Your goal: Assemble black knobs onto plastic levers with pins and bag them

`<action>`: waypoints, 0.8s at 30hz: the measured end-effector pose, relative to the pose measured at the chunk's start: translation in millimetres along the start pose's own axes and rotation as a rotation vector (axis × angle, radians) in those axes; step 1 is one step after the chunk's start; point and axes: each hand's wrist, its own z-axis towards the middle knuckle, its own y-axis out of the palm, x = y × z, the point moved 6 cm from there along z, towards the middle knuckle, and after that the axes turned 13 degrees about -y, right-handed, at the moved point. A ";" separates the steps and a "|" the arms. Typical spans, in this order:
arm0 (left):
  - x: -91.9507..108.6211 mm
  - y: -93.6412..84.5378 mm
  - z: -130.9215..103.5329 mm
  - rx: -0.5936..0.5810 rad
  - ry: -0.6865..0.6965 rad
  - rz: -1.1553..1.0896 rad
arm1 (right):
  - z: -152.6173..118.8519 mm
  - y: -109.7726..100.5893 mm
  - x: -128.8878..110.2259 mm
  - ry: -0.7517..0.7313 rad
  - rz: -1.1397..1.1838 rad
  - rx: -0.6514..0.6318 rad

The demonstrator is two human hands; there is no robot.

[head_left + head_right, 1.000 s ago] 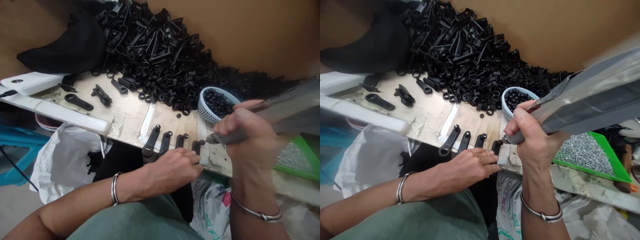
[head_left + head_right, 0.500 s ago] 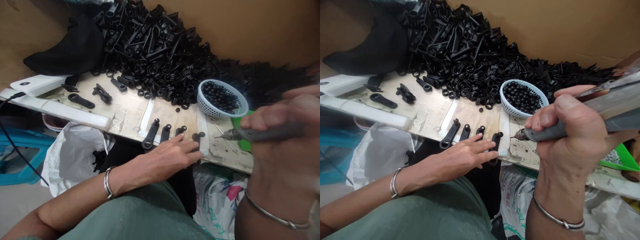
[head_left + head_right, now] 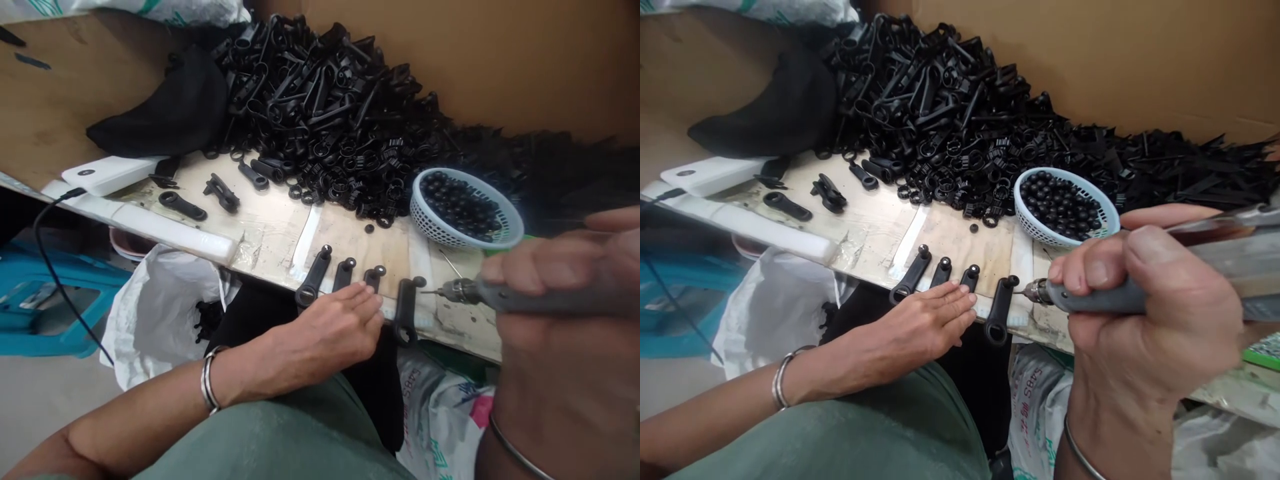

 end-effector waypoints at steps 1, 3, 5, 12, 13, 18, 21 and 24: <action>0.1 0.0 -0.3 0.009 0.001 0.004 | -1.1 3.7 1.4 -0.010 0.026 -0.014; 0.0 -0.1 0.3 -0.009 -0.002 0.014 | -2.6 12.7 4.4 -0.030 0.059 -0.035; -0.2 -2.0 2.3 -0.034 -0.006 0.017 | -3.1 23.1 7.9 -0.046 0.091 -0.049; -1.1 -9.2 5.9 -0.045 -0.006 0.017 | -2.9 42.9 18.5 -0.041 0.117 -0.049; -1.0 -8.8 5.6 -0.037 -0.005 0.024 | -3.1 44.5 19.3 -0.036 0.106 -0.051; -0.9 -7.2 5.4 0.001 -0.014 0.038 | -4.1 53.7 22.9 -0.009 0.088 -0.053; -1.2 -10.1 6.3 -0.012 -0.004 0.032 | -3.9 56.5 24.0 0.010 0.071 -0.034; -2.1 -13.7 6.6 -0.036 0.004 0.016 | -3.4 58.7 22.7 0.027 0.030 -0.022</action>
